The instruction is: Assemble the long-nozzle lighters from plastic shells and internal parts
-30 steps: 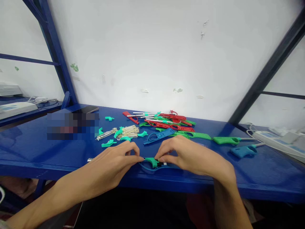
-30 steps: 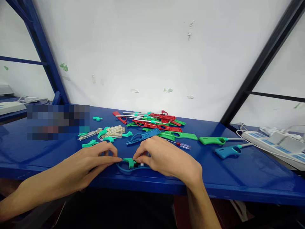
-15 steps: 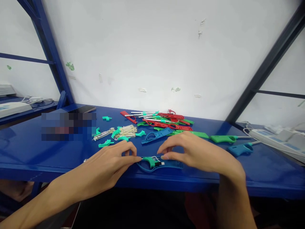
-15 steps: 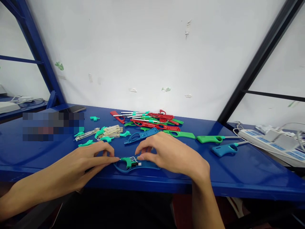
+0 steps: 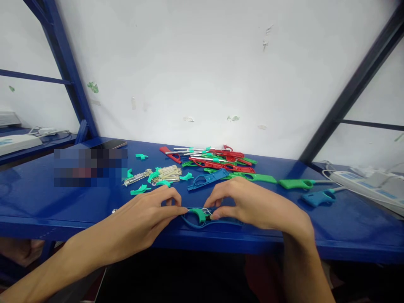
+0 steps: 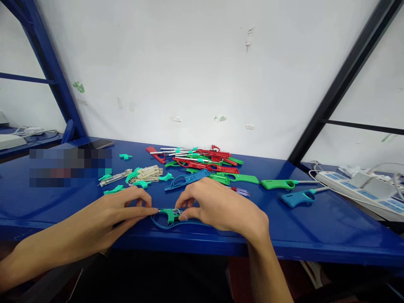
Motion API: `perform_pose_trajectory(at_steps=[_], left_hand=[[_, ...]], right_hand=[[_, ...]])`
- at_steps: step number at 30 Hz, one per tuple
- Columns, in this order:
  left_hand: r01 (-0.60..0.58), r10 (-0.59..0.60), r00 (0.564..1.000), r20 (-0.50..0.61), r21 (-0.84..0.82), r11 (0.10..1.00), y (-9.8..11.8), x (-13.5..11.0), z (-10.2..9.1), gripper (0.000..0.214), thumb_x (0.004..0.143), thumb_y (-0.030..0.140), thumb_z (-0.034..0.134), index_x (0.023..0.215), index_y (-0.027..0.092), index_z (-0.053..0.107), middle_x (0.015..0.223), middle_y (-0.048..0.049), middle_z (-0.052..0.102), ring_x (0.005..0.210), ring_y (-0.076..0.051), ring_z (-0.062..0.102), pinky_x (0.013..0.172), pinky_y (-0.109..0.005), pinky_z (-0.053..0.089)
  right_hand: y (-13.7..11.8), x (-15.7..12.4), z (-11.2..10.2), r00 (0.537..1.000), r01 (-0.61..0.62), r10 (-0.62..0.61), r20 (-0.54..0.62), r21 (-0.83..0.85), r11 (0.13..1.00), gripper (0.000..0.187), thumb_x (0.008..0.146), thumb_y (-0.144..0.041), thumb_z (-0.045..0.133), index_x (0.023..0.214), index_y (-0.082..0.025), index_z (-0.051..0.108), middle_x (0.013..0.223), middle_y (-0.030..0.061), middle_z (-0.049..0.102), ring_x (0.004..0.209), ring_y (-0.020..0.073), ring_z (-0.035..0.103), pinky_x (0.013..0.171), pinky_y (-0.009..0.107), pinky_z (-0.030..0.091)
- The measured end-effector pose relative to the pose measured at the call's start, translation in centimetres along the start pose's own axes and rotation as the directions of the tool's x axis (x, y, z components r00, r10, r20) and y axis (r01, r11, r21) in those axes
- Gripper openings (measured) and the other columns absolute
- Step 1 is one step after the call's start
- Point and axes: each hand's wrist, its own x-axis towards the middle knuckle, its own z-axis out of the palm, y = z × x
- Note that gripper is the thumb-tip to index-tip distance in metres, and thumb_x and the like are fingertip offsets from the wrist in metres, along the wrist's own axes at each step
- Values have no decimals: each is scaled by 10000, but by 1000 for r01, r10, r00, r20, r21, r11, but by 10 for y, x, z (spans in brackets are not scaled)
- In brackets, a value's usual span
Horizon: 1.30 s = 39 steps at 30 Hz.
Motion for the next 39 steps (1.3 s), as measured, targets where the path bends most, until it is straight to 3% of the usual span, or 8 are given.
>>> perform_pose_trajectory(at_steps=[9,12,16,21,34,39], left_hand=[[-17,17,1000,-14,24,1000,-4,-2,3,370,1106,152,453,1315,385,652,1243,3,613,1028,-160,630,843,-259,459],[-20,20,1000,-18,19,1000,-4,-2,3,386,1107,153,451,1341,393,645,1243,3,616,1036,-161,628,856,-260,463],[-3,3,1000,-22,12,1000,-2,-2,3,405,1090,133,473,1340,393,659,1230,1,624,1008,-155,640,831,-244,479],[1,0,1000,-24,41,999,0,-1,3,436,1066,91,481,1337,375,669,1209,-15,626,990,-161,652,812,-245,492],[-12,12,1000,-13,47,999,-8,-3,12,352,1093,108,436,1245,334,658,1236,-31,597,1032,-178,635,822,-283,468],[-35,37,999,-31,72,997,-7,-2,11,422,1092,112,451,1371,374,628,1237,-37,600,1031,-191,631,818,-293,473]], right_hand=[[-7,0,-4,999,-36,35,33,41,999,41,944,-257,791,923,-261,826,932,-49,827,859,158,745,777,259,501],[-7,-1,-2,999,-38,38,10,16,999,51,935,-270,804,981,-271,827,966,-46,827,892,168,742,795,271,505],[-3,0,1,999,-8,6,-50,-43,999,280,904,-330,844,1179,-288,812,1136,-5,818,1069,222,723,896,318,506],[0,2,4,998,54,-55,-28,-39,998,171,935,-335,812,1101,-303,836,1096,-16,814,1033,217,720,903,326,512],[0,2,5,998,-44,41,-49,-74,996,197,907,-381,837,1055,-258,795,1110,15,780,1079,255,678,922,364,490],[-3,2,4,998,-46,42,-45,-90,995,164,917,-369,829,1035,-258,804,1065,15,786,1056,251,681,906,355,484]])
